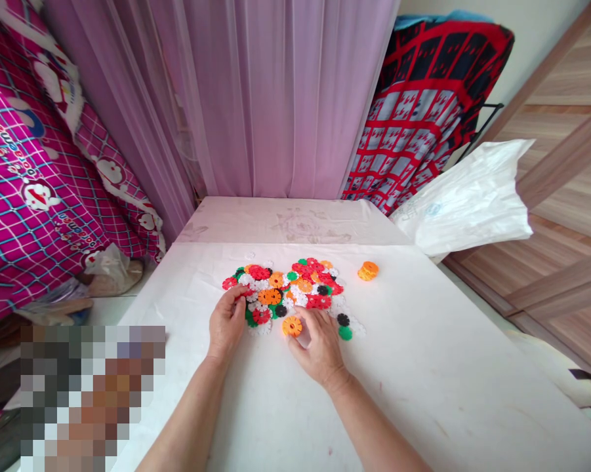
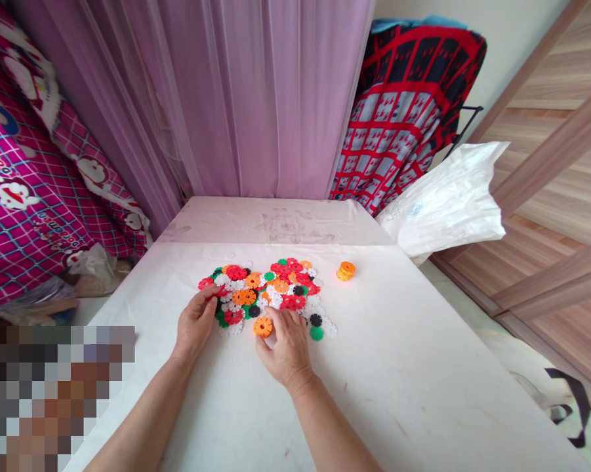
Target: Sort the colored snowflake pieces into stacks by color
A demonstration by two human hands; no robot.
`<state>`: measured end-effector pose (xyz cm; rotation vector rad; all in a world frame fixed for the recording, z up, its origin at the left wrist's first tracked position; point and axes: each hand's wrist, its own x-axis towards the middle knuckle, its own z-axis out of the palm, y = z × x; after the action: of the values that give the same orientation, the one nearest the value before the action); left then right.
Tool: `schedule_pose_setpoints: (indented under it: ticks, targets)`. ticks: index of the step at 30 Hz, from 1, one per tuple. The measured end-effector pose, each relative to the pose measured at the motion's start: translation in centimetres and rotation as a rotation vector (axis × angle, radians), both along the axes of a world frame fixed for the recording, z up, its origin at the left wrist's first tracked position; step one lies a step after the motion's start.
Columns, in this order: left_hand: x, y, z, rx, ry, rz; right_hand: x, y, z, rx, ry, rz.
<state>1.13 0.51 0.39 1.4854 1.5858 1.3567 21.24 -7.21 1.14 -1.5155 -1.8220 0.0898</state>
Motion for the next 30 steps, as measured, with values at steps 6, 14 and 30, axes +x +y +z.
schedule_pose_setpoints:
  ticks: [6, 14, 30]
  targets:
    - [-0.04, 0.01, -0.16, 0.006, 0.006, -0.002, -0.02, 0.04, 0.10, -0.003, -0.032, 0.004]
    - [-0.06, -0.06, -0.26, -0.004, 0.005, -0.008, 0.00, 0.06, 0.08, -0.032, -0.035, 0.012]
    - [-0.01, -0.05, -0.05, 0.005, -0.004, -0.011, -0.09, 0.09, 0.07, -0.042, -0.058, -0.008]
